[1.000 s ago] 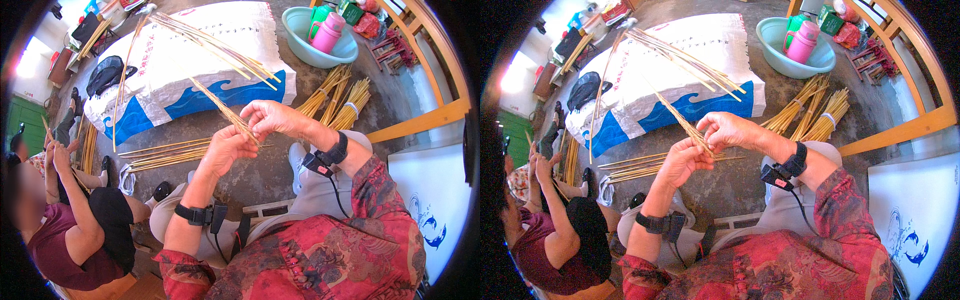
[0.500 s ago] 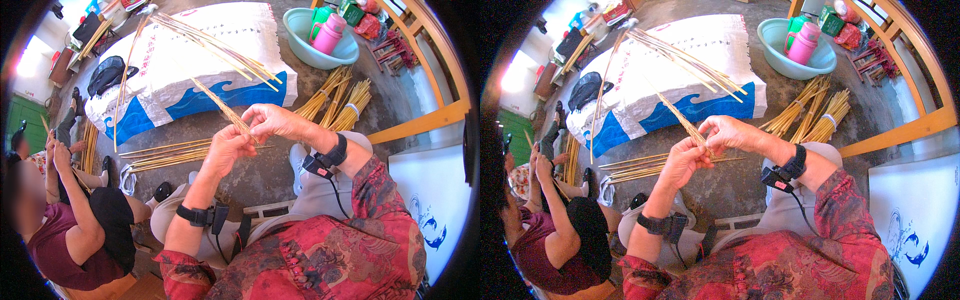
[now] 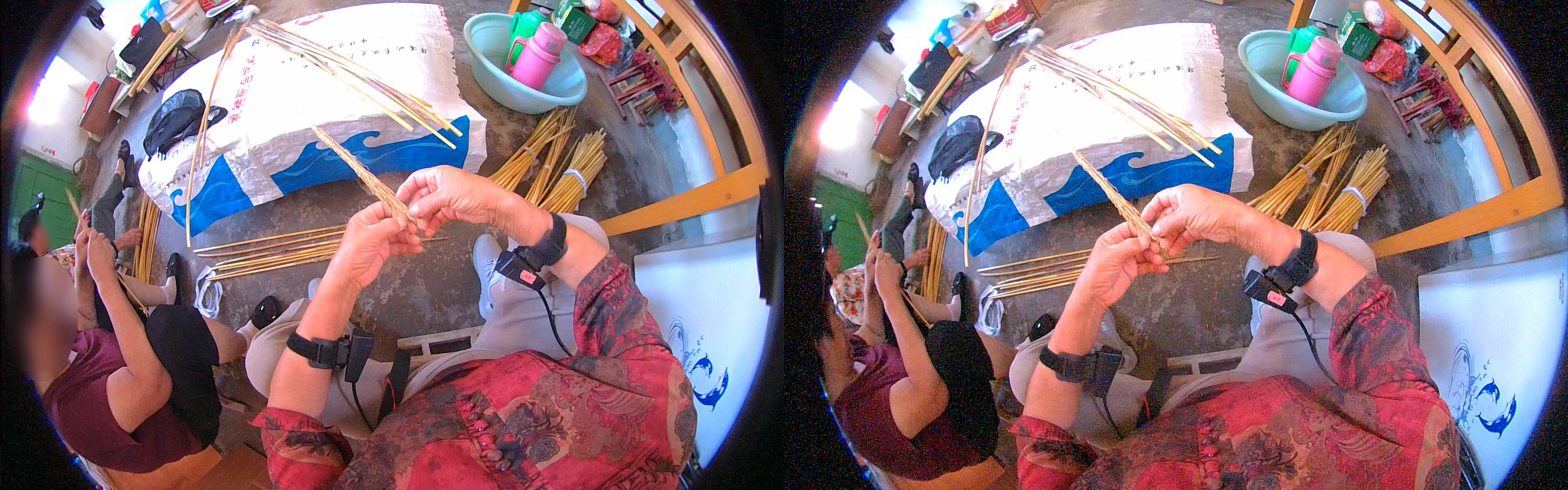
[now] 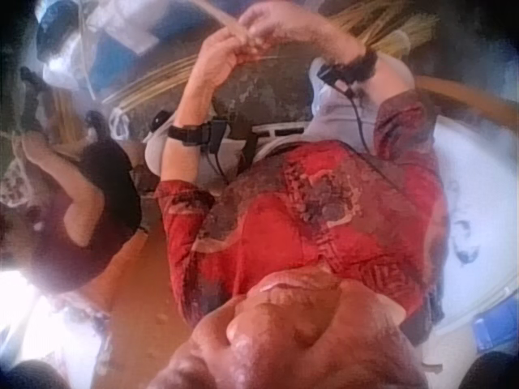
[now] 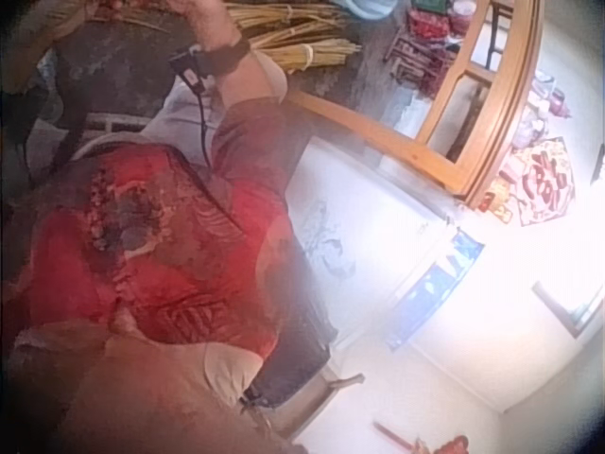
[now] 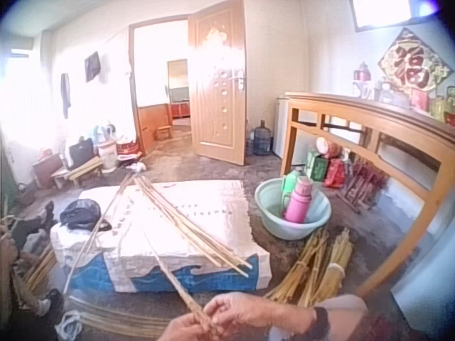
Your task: The person manipulates multiple thin dry reeds by hand, crossing and weaving them together to form a structure.
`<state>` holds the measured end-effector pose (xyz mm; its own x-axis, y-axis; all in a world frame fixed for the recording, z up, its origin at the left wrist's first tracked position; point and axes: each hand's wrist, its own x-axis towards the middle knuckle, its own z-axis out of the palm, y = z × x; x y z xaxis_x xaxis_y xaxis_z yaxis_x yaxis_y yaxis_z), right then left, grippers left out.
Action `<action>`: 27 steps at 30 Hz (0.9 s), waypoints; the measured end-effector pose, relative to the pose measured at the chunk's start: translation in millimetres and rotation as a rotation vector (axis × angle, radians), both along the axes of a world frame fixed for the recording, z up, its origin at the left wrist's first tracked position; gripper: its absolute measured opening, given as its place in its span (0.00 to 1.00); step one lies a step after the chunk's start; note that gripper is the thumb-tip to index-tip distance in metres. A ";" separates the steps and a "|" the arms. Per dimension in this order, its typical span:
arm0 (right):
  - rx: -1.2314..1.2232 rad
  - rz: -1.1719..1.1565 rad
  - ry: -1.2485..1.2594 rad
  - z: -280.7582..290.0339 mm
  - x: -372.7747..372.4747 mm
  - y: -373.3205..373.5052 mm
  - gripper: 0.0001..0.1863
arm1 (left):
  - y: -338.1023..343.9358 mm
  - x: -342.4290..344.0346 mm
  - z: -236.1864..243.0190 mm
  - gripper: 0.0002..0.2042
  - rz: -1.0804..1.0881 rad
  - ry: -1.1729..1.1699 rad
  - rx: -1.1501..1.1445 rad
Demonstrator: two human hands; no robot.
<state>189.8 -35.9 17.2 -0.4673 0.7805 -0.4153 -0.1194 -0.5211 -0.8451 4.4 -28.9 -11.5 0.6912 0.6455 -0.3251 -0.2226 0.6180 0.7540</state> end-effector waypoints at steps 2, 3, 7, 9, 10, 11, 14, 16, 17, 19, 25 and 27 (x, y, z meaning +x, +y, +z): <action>-0.017 0.004 0.022 0.3 0.1 0.2 0.16 | 0.2 -0.4 -0.3 0.04 0.003 -0.044 -0.018; -0.019 0.004 0.028 -0.4 0.3 0.5 0.15 | 0.3 -0.4 0.2 0.04 0.004 -0.044 -0.018; -0.051 -0.007 0.023 -1.0 0.7 0.7 0.15 | 0.1 -0.8 1.0 0.03 -0.007 -0.044 -0.007; -0.052 -0.008 0.010 -1.0 0.5 0.5 0.14 | 0.2 -0.8 -0.6 0.02 -0.009 -0.041 0.009; -0.053 -0.009 -0.003 -1.4 0.4 0.3 0.14 | 0.2 -0.7 -1.5 0.02 -0.012 -0.026 0.028; -0.053 -0.010 -0.003 -2.2 0.2 0.1 0.14 | 0.2 -0.6 -2.0 0.02 -0.016 -0.011 0.047; -0.034 -0.012 -0.036 -5.1 -0.5 -0.6 0.13 | -0.7 -0.2 -1.3 0.02 -0.013 0.030 0.054; 0.020 -0.032 -0.012 -6.1 -0.9 -1.1 0.13 | -0.5 -0.1 -1.5 0.02 -0.017 0.020 0.047; 0.020 -0.032 -0.012 -5.5 -1.4 -1.0 0.13 | -0.3 -0.1 -1.7 0.02 -0.021 0.010 0.041; 0.135 -0.042 -0.133 -4.0 -3.2 -0.5 0.14 | 0.1 -0.8 -3.3 0.03 -0.021 -0.015 0.022; 0.173 -0.002 -0.152 -5.6 -2.6 -0.4 0.16 | -0.3 0.0 -2.1 0.03 0.005 -0.065 -0.057; 0.164 0.002 -0.144 -3.0 -2.9 -2.3 0.16 | 0.0 1.4 -2.3 0.04 0.023 -0.063 -0.072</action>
<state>186.9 -38.2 14.2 -0.4143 0.8422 -0.3451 0.0093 -0.3753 -0.9269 5.8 -28.9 -13.7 0.6967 0.6382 -0.3276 -0.2829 0.6641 0.6920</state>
